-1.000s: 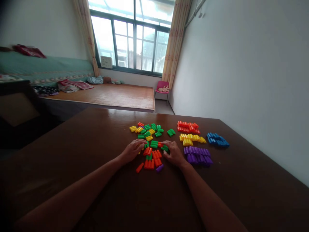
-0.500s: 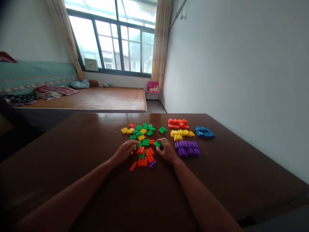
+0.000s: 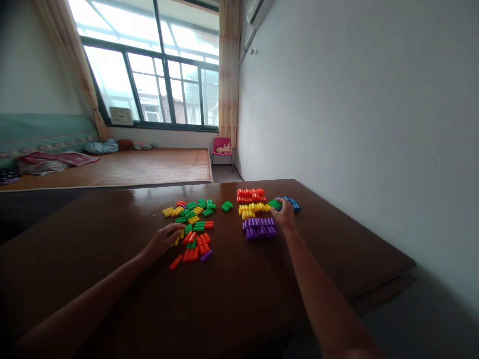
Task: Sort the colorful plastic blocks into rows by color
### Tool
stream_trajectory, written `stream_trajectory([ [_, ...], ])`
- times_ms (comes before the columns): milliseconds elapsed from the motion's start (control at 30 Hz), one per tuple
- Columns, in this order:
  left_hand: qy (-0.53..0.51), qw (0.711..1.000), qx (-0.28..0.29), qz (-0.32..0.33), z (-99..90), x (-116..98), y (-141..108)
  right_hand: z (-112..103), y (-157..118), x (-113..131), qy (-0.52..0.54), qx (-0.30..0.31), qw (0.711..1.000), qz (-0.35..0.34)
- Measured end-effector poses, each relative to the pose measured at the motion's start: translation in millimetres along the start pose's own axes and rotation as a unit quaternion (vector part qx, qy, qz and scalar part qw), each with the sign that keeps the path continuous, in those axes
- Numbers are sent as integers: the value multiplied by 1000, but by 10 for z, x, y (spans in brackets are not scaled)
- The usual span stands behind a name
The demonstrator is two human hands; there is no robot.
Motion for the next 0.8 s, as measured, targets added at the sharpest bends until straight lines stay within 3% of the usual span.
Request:
stream_trajectory([
  [100,13,1000,0,-22,-13,-26,-2,-167,-59,-719,-101,68,984,126],
  [200,17,999,-3,-45,-30,-40,1,-148,-192,-1058,-145,103,971,160],
  [467,-16,989,-53,-140,-9,-24,3,-106,-206,-1182,-134,151,969,143],
  [800,-89,975,-147,-142,76,-96,-27,-36,-105,-1481,-104,124,977,140],
])
Point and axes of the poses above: each hand's wrist, its own y-axis towards the middle knuckle, its own z-axis out of the palm, x = y × z, the point moved 1 cm from there along y, towards the middle knuckle, and after that the axes turned 14 degrees about x, right-handed, at the moved point
